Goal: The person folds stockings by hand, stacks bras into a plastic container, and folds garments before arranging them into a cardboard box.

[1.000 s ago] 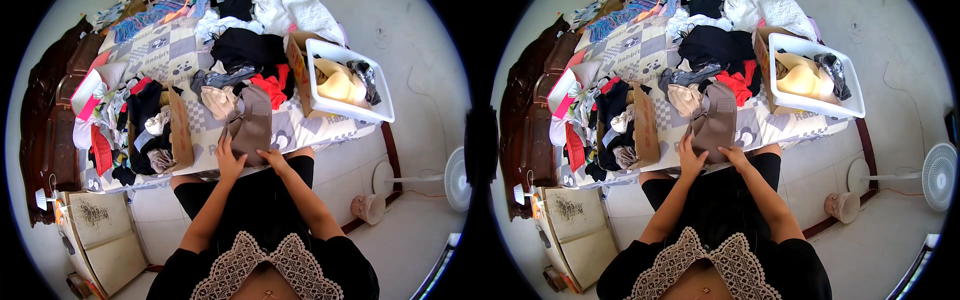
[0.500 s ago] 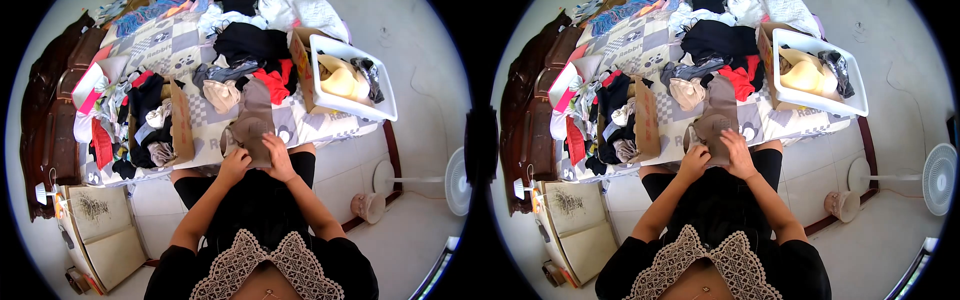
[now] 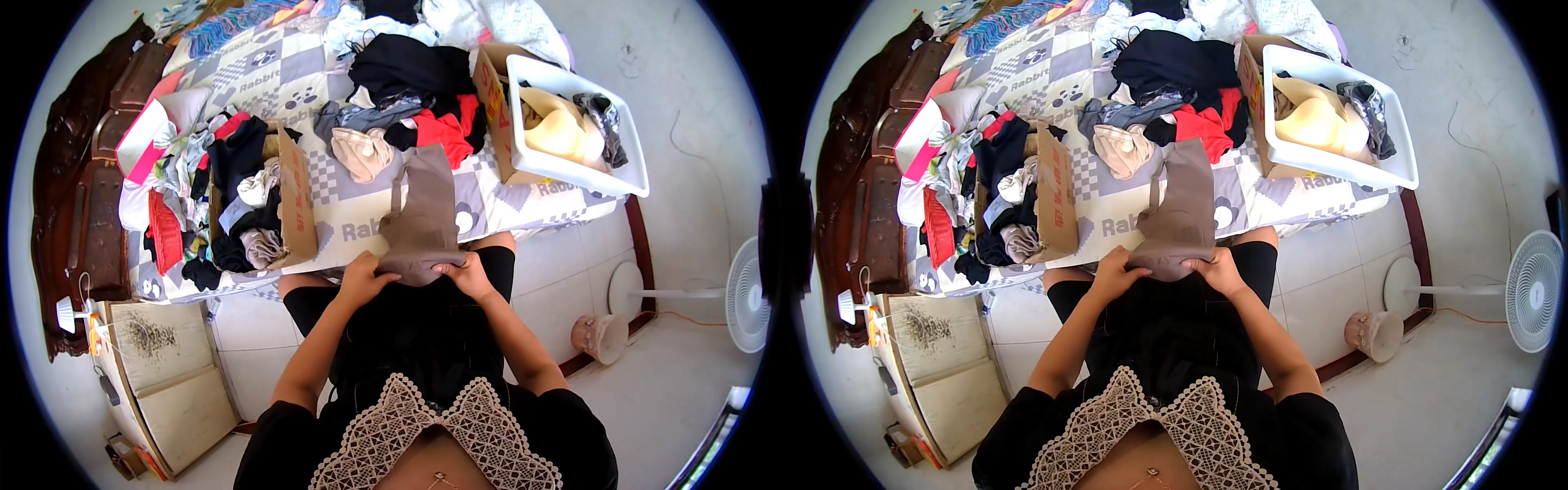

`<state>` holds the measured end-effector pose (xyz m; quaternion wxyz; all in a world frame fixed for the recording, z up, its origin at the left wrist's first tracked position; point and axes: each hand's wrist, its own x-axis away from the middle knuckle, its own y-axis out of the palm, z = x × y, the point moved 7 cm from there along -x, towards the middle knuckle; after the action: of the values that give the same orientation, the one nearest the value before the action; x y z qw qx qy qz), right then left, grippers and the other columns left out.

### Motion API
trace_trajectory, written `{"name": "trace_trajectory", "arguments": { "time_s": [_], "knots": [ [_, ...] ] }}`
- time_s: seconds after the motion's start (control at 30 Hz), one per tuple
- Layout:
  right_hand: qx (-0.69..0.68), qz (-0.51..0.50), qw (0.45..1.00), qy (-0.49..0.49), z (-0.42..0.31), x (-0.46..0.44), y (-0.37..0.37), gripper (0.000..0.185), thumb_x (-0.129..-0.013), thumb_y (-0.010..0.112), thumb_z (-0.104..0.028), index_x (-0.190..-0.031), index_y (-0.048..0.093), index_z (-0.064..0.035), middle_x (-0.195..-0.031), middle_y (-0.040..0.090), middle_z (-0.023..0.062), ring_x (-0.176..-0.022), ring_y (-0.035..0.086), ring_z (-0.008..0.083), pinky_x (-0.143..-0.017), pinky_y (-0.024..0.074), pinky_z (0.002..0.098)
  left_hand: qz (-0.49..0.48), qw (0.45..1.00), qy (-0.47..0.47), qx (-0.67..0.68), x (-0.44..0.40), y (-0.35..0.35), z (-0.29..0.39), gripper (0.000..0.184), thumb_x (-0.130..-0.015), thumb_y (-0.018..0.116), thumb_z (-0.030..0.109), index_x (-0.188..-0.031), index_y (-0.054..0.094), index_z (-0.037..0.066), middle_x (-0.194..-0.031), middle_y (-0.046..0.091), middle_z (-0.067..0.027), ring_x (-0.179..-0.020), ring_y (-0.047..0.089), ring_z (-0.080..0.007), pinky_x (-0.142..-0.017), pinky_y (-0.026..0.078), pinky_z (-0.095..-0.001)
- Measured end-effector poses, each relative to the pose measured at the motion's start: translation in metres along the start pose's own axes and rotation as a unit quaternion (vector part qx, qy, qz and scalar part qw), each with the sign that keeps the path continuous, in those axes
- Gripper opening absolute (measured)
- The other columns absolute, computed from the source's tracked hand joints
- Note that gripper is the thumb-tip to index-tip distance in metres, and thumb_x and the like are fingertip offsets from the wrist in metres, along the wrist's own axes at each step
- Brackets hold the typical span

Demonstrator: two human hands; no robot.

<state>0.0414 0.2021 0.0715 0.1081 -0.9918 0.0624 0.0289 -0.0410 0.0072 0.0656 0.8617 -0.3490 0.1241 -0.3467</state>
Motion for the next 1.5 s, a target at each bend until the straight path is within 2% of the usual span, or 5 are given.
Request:
{"name": "trace_trajectory", "arguments": {
  "time_s": [0.3, 0.5, 0.77, 1.17, 1.5],
  "knots": [
    [-0.245, 0.127, 0.954, 0.119, 0.013, -0.052, -0.029, 0.035, -0.08, 0.07, -0.011, -0.109, 0.059, 0.0047, -0.1, 0.064, 0.0074, -0.088, 0.058, 0.0147, -0.081, 0.0476, 0.0299, 0.44, 0.894, 0.045, -0.078, 0.005, -0.067, 0.058, 0.039, -0.076, 0.07, 0.014, -0.109, 0.053, 0.003, -0.108, 0.048, -0.0172, -0.096, 0.049, -0.034, -0.084, 0.042, -0.0385],
    [-0.329, 0.148, 0.917, 0.17, 0.073, -0.156, -0.066, 0.04, -0.08, 0.07, -0.017, -0.111, 0.057, 0.0052, -0.1, 0.063, 0.012, -0.085, 0.061, 0.0206, -0.077, 0.0502, 0.0331, 0.204, 0.925, -0.15, 0.283, -0.038, 0.03, -0.033, 0.019, -0.089, 0.059, 0.02, -0.1, 0.057, 0.004, -0.09, 0.056, -0.0033, -0.078, 0.053, -0.0138, -0.067, 0.045, -0.0277],
    [-0.064, 0.262, 0.936, 0.227, 0.186, -0.19, -0.092, 0.066, -0.066, 0.081, -0.034, -0.113, 0.055, 0.0053, -0.104, 0.062, 0.0159, -0.091, 0.06, 0.0248, -0.08, 0.0487, 0.0357, 0.017, 0.662, -0.4, 0.634, -0.071, 0.14, -0.037, 0.045, -0.084, 0.066, 0.032, -0.116, 0.049, 0.006, -0.108, 0.055, -0.0092, -0.096, 0.055, -0.0222, -0.091, 0.046, -0.0393],
    [-0.538, 0.057, 0.798, 0.267, 0.079, -0.129, -0.024, 0.052, -0.076, 0.075, -0.021, -0.119, 0.052, -0.0013, -0.109, 0.062, 0.012, -0.099, 0.06, 0.0263, -0.085, 0.0496, 0.0422, 0.046, 0.577, -0.148, 0.802, -0.104, 0.078, -0.001, 0.059, -0.084, 0.063, 0.034, -0.132, 0.038, 0.011, -0.13, 0.047, -0.0068, -0.122, 0.042, -0.0265, -0.105, 0.029, -0.0447],
    [-0.388, 0.162, 0.907, 0.035, -0.09, -0.072, -0.172, 0.048, -0.077, 0.074, -0.019, -0.118, 0.053, -0.0056, -0.109, 0.061, 0.006, -0.101, 0.057, 0.017, -0.089, 0.046, 0.0334, -0.107, 0.574, 0.0, 0.812, -0.117, 0.047, 0.147, 0.057, -0.083, 0.062, 0.023, -0.132, 0.037, 0.007, -0.132, 0.045, -0.0081, -0.125, 0.041, -0.0275, -0.101, 0.032, -0.051]
  ]
}}
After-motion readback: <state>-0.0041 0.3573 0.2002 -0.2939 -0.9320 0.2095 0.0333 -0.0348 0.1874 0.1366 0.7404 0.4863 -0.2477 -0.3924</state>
